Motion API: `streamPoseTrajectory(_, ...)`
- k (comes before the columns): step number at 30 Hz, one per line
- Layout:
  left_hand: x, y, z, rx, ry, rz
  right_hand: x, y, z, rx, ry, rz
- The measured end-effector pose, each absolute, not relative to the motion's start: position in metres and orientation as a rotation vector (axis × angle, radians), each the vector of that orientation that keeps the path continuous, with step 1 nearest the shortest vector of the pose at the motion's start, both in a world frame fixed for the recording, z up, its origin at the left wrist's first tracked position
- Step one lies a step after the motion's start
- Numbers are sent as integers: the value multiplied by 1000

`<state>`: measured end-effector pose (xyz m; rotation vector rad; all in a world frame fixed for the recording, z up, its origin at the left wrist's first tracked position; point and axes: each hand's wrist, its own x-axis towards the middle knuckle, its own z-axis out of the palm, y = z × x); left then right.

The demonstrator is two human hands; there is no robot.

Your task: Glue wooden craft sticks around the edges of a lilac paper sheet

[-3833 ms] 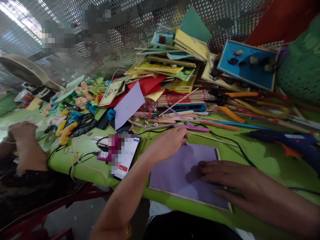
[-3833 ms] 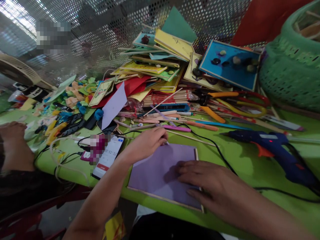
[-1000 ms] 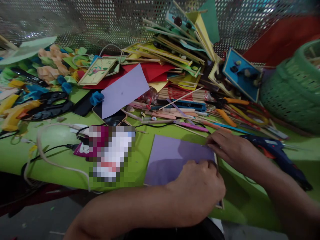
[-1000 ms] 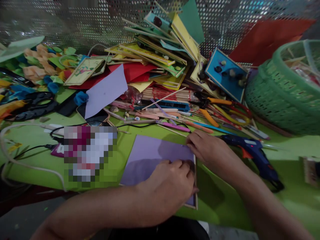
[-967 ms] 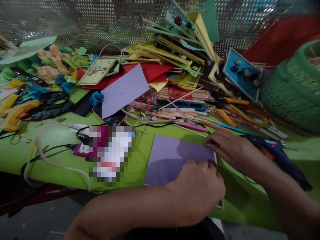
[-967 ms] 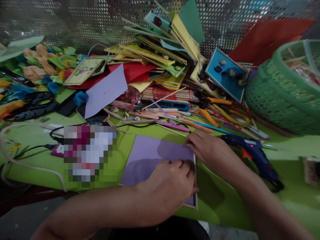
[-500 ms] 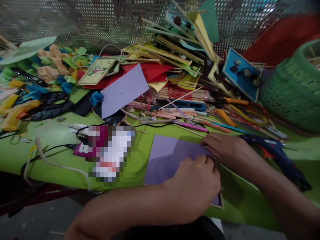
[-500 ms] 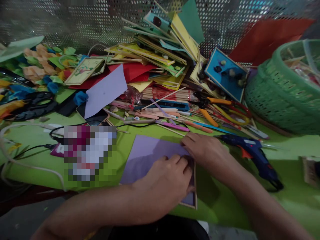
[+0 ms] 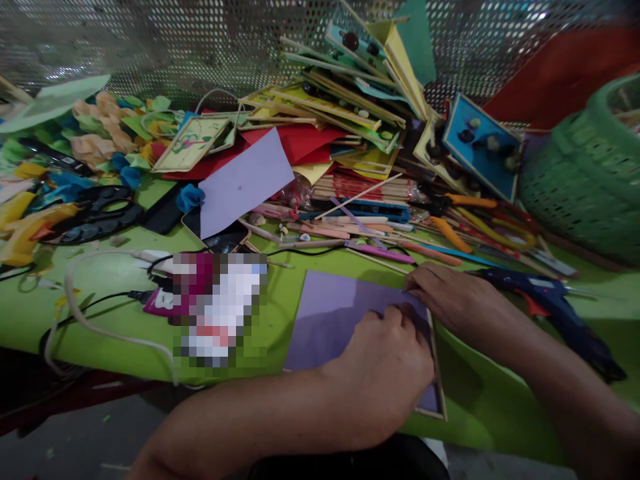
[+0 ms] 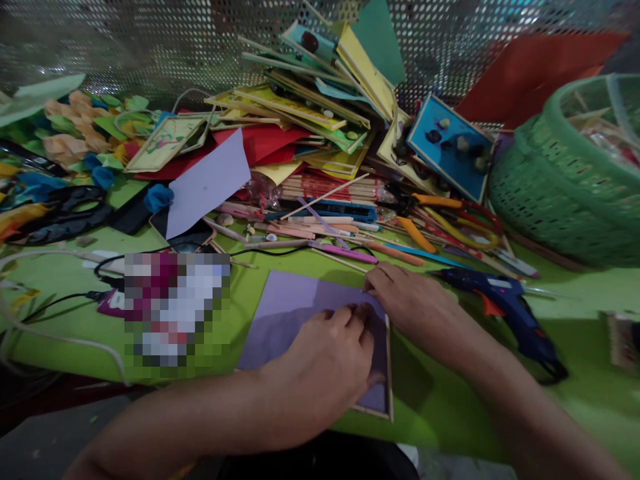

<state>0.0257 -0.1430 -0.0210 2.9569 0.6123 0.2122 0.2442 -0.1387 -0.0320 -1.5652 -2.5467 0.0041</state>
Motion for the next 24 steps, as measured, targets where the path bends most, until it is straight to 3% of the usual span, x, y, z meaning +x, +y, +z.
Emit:
streamPoseTrajectory(5, 27, -144, -23, 2947, 641, 266, 244, -138, -29, -1505, -2509, 73)
streamPoseTrajectory(16, 28, -145, -24, 2940, 645, 218, 230, -136, -28, -1503, -2671, -274)
streamPoseTrajectory(24, 27, -144, -22, 2979, 643, 184, 236, -136, -31, -1532, -2637, -242)
